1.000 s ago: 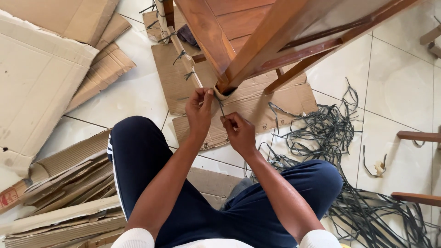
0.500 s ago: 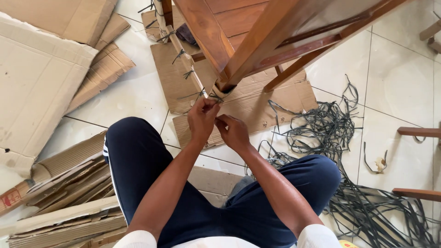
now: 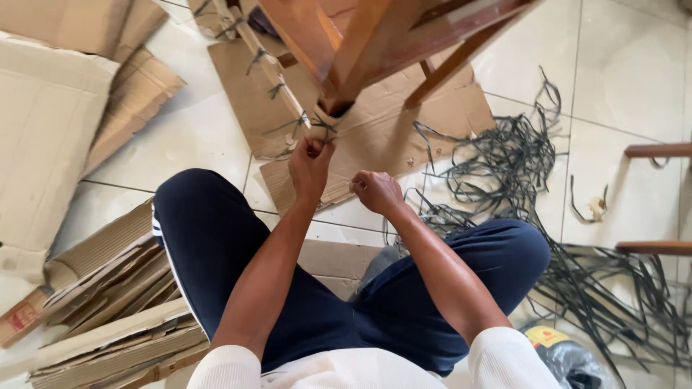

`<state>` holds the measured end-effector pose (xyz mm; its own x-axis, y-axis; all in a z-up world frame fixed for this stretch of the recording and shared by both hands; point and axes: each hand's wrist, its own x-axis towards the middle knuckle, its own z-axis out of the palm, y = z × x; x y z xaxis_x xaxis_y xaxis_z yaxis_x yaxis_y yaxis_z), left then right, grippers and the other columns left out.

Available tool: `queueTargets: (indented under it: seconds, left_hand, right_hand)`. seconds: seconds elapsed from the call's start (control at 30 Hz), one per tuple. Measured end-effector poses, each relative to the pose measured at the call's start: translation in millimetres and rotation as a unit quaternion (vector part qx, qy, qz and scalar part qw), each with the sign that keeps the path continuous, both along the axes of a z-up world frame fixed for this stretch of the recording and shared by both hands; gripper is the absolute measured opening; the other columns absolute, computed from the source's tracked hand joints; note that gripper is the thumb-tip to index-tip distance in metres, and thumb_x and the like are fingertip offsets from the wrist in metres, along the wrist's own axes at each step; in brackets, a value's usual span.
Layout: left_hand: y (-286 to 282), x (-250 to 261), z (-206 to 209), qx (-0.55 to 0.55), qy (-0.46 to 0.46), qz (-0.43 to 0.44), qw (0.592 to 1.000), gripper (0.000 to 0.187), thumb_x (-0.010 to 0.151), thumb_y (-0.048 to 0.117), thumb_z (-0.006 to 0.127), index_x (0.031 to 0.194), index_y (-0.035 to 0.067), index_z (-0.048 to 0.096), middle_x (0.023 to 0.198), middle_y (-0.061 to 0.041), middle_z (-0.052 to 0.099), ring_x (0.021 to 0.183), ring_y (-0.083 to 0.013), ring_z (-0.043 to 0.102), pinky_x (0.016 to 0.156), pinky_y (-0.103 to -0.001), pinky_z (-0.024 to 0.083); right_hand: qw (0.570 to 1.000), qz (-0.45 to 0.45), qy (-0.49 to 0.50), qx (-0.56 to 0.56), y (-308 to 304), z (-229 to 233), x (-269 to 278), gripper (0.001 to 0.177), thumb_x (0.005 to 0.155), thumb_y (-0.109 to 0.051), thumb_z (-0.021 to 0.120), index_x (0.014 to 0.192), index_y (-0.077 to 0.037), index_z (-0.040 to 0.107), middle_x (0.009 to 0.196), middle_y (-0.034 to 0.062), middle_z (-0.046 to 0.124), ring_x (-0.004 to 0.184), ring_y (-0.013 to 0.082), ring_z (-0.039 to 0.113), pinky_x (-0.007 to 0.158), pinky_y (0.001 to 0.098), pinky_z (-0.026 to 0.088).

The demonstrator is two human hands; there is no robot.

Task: Wrap cardboard and secure with ties around the legs of a wooden chair for shipping or storage.

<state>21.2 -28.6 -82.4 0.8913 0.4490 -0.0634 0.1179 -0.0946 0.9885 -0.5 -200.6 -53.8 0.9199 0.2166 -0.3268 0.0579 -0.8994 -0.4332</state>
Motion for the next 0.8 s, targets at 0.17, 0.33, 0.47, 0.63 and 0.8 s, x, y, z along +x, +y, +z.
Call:
queueTargets:
  seconds: [0.17, 0.33, 0.47, 0.63, 0.8]
  left_hand:
    - [-30.9, -3.0, -45.5, -0.015, 0.043, -0.026, 0.999, 0.04, 0.085, 0.032, 0.086, 0.077, 0.003, 0.06, 0.066, -0.005, 0.062, 0.061, -0.0152, 0.057, 0.06, -0.032, 0.047]
    - [-52.2, -14.4, -54.9, 0.049, 0.123, -0.103, 0.986, 0.036, 0.082, 0.038, 0.084, 0.08, 0.007, 0.066, 0.072, -0.005, 0.071, 0.066, -0.018, 0.066, 0.064, -0.034, 0.052]
    - [-65.7, -24.0, -66.9, 0.137, 0.152, -0.242, 0.948, 0.032, 0.081, 0.038, 0.081, 0.092, 0.009, 0.072, 0.088, -0.007, 0.076, 0.083, -0.025, 0.073, 0.076, -0.04, 0.055]
    - [-77.7, -32.0, -73.8, 0.194, 0.162, -0.354, 0.9, 0.036, 0.081, 0.039, 0.08, 0.102, 0.011, 0.074, 0.1, -0.009, 0.077, 0.097, -0.0283, 0.073, 0.086, -0.043, 0.055]
    - [-74.7, -32.8, -76.3, 0.243, 0.159, -0.418, 0.861, 0.04, 0.082, 0.041, 0.078, 0.107, 0.011, 0.075, 0.106, -0.01, 0.076, 0.1, -0.0298, 0.071, 0.088, -0.045, 0.054]
  right_hand:
    - [0.999, -0.03, 0.037, -0.019, -31.3, -25.3, -5.9, 0.025, 0.089, -0.037, 0.07, 0.103, -0.018, 0.077, 0.095, 0.005, 0.079, 0.093, 0.0293, 0.073, 0.081, 0.0444, 0.056]
    - [0.996, -0.072, 0.053, -0.029, -77.1, -41.2, -7.4, 0.029, 0.09, -0.041, 0.07, 0.106, -0.018, 0.078, 0.099, 0.0084, 0.078, 0.098, 0.0313, 0.072, 0.085, 0.0458, 0.056]
    - [0.984, -0.164, 0.063, -0.044, -122.5, -66.6, -5.2, 0.036, 0.092, -0.042, 0.069, 0.116, -0.016, 0.076, 0.111, 0.0117, 0.075, 0.11, 0.0318, 0.069, 0.095, 0.0447, 0.053]
    - [0.965, -0.253, 0.052, -0.045, -177.5, -149.1, -2.6, 0.052, 0.09, -0.042, 0.069, 0.133, -0.013, 0.063, 0.132, 0.0155, 0.067, 0.125, 0.0345, 0.06, 0.105, 0.0456, 0.046]
    - [0.918, -0.382, 0.062, 0.089, -174.3, -151.2, 10.1, 0.073, 0.089, -0.035, 0.073, 0.153, -0.018, 0.042, 0.143, 0.0174, 0.058, 0.12, 0.0337, 0.063, 0.097, 0.0477, 0.054]
